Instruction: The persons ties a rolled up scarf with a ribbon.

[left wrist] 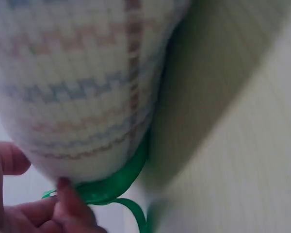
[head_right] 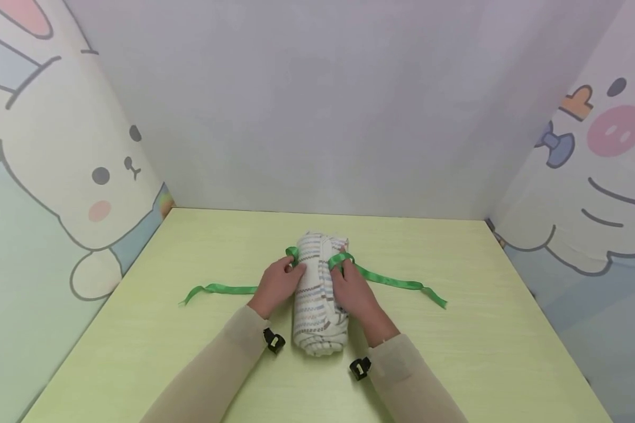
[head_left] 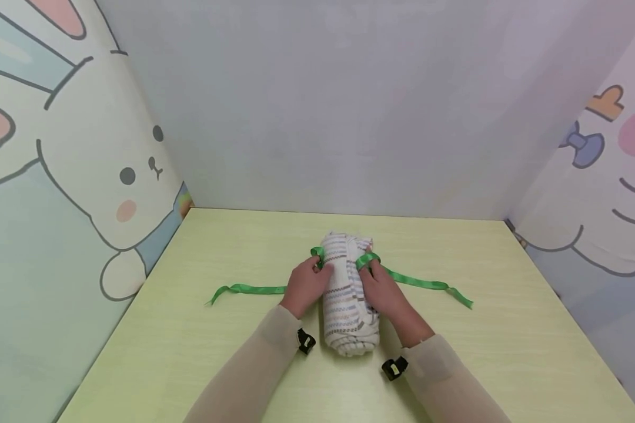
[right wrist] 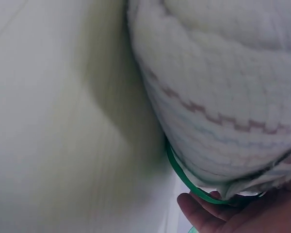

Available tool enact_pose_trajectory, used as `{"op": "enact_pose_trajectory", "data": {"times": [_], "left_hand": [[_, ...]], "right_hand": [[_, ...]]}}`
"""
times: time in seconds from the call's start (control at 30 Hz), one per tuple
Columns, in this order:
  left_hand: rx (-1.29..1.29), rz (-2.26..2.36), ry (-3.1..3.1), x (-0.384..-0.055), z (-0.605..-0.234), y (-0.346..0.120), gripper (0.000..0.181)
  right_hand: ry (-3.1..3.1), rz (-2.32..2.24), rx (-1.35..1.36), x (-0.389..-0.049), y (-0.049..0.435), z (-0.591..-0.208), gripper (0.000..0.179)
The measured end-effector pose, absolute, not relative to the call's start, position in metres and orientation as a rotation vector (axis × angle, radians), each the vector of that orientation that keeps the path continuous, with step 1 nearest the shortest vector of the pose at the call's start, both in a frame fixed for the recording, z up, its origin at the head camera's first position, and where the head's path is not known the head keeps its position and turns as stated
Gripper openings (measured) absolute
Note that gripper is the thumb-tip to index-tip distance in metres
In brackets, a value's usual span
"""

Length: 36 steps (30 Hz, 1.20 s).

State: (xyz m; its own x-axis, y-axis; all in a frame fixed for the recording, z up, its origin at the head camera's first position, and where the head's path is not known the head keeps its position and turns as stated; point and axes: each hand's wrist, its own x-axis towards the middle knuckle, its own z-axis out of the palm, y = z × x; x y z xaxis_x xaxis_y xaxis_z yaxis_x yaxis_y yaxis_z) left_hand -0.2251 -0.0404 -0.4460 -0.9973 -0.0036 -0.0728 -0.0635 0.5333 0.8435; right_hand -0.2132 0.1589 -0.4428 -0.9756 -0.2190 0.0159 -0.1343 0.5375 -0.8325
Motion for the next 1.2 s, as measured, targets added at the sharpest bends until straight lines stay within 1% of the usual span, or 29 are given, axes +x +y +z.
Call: {"op": "enact_pose_trajectory", "data": {"times": [0.07,0.13,0.2,0.3,0.37,0.43,0.63,0.73,0.83,1.03,1.2], "left_hand": [[-0.108,1.54,2.708,-0.229,-0.447,-0.04,0.046],[-0.147,1.595,2.724,-0.233,-0.448,-0.039,0.041],[-0.184,1.657,2.713,-0.237,-0.449,-0.038,0.034],[-0.241,1.746,2.666,-0.242,-0.449,-0.036,0.024],[-0.285,1.804,2.623,-0.244,-0.448,-0.035,0.019],[-0.314,1.844,2.591,-0.244,-0.448,-0.034,0.018],[-0.364,1.897,2.509,-0.238,-0.444,-0.034,0.024],[-0.389,1.999,2.428,-0.234,-0.443,-0.034,0.019],[-0.403,2.194,2.269,-0.232,-0.441,-0.034,0.017],[-0.43,2.524,1.918,-0.229,-0.437,-0.034,0.025],[-0.319,2.772,1.492,-0.225,-0.436,-0.036,0.033]], "right_hand": [[2.666,-1.449,-0.316,-0.213,0.158,-0.442,0.058],[2.656,-1.468,-0.329,-0.212,0.157,-0.441,0.059],[2.648,-1.486,-0.336,-0.212,0.155,-0.44,0.062],[2.614,-1.518,-0.307,-0.212,0.153,-0.439,0.072],[2.602,-1.525,-0.251,-0.213,0.153,-0.44,0.076],[2.601,-1.527,-0.185,-0.213,0.152,-0.441,0.076],[2.654,-1.549,0.019,-0.218,0.152,-0.443,0.06],[2.572,-1.668,0.094,-0.219,0.154,-0.443,0.054],[2.459,-1.791,0.161,-0.218,0.157,-0.441,0.053],[2.252,-1.96,0.249,-0.216,0.165,-0.432,0.053],[1.926,-2.218,0.302,-0.213,0.169,-0.429,0.053]]}}
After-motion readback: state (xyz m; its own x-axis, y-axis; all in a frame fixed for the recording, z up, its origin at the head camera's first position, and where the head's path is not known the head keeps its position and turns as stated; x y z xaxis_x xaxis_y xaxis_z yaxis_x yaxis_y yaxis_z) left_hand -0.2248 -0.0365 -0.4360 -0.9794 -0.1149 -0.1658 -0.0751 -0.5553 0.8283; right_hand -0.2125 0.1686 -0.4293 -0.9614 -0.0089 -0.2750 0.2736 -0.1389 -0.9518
